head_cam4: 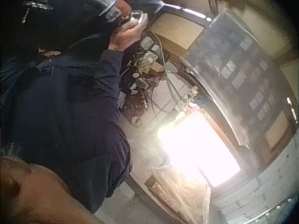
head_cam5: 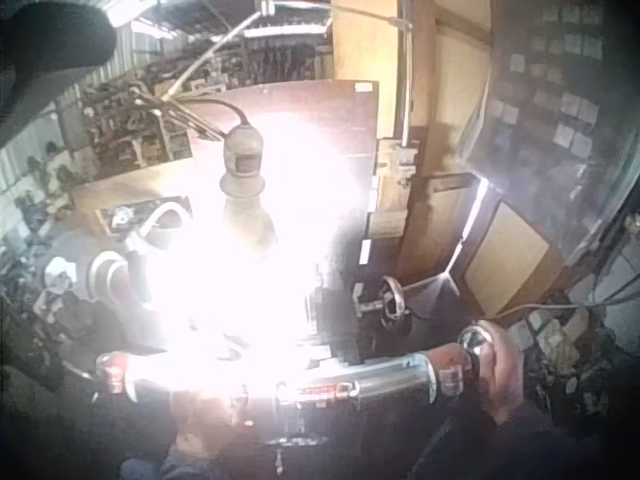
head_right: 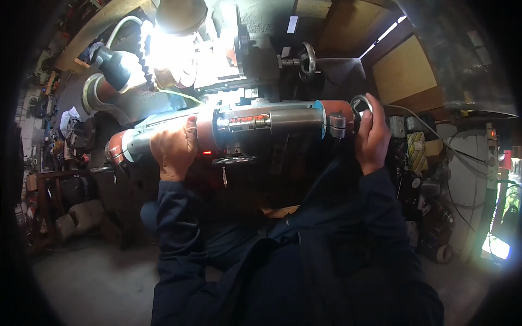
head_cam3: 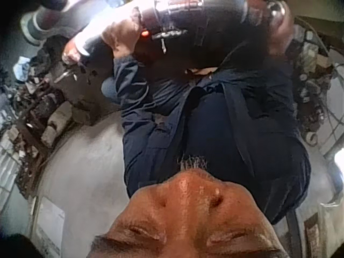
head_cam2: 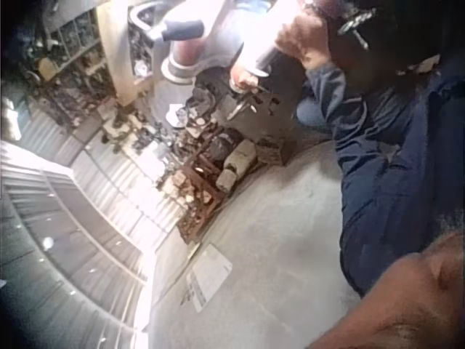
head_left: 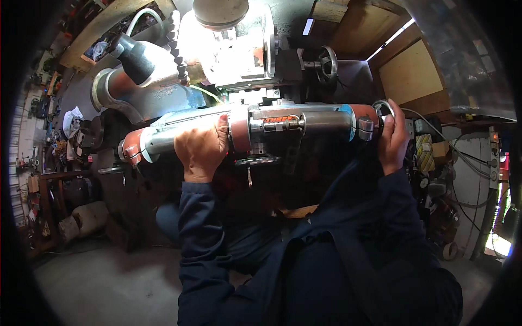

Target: The person measures a metal part with a digital caliper, secures it into a grinding lathe, checks its alignment using a dial indicator, and operates the machine to grind the part.

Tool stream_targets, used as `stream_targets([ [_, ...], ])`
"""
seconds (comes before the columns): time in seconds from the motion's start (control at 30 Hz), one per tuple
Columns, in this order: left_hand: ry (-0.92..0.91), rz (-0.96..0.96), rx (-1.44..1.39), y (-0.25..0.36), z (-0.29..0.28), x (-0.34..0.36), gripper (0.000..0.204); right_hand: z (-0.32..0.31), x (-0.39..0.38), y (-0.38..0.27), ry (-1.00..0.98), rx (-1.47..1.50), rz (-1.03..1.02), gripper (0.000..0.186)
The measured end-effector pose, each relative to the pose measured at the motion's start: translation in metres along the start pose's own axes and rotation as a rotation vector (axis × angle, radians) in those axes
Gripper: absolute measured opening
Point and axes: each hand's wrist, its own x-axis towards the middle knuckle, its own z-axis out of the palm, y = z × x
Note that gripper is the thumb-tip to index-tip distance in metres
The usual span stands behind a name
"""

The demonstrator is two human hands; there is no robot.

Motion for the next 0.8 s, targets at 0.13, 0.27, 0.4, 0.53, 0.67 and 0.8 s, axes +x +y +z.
stream_targets([
  [0.13, 0.06, -0.003, -0.011, -0.002, 0.003, -0.004, 0.046, -0.011, 0.034, -0.009, -0.274, -0.039, 0.11, 0.033],
  [0.27, 0.107, 0.008, -0.003, -0.001, 0.004, -0.004, 0.046, -0.006, 0.081, 0.005, -0.642, -0.067, 0.305, 0.029],
  [0.4, 0.116, 0.011, 0.0, -0.004, 0.012, -0.006, 0.045, 0.02, 0.138, 0.006, -1.238, -0.458, 0.438, 0.04],
  [0.53, 0.121, 0.018, -0.007, -0.006, 0.011, -0.007, 0.045, 0.035, 0.13, 0.024, -0.97, -0.59, 0.25, 0.055],
  [0.67, 0.075, -0.021, -0.016, -0.003, 0.002, -0.005, 0.045, -0.001, 0.088, -0.033, -0.307, -0.009, 0.512, 0.053],
  [0.8, 0.105, 0.02, -0.036, -0.001, 0.003, 0.0, 0.045, -0.007, 0.027, -0.017, -0.052, -0.203, 0.191, 0.042],
])
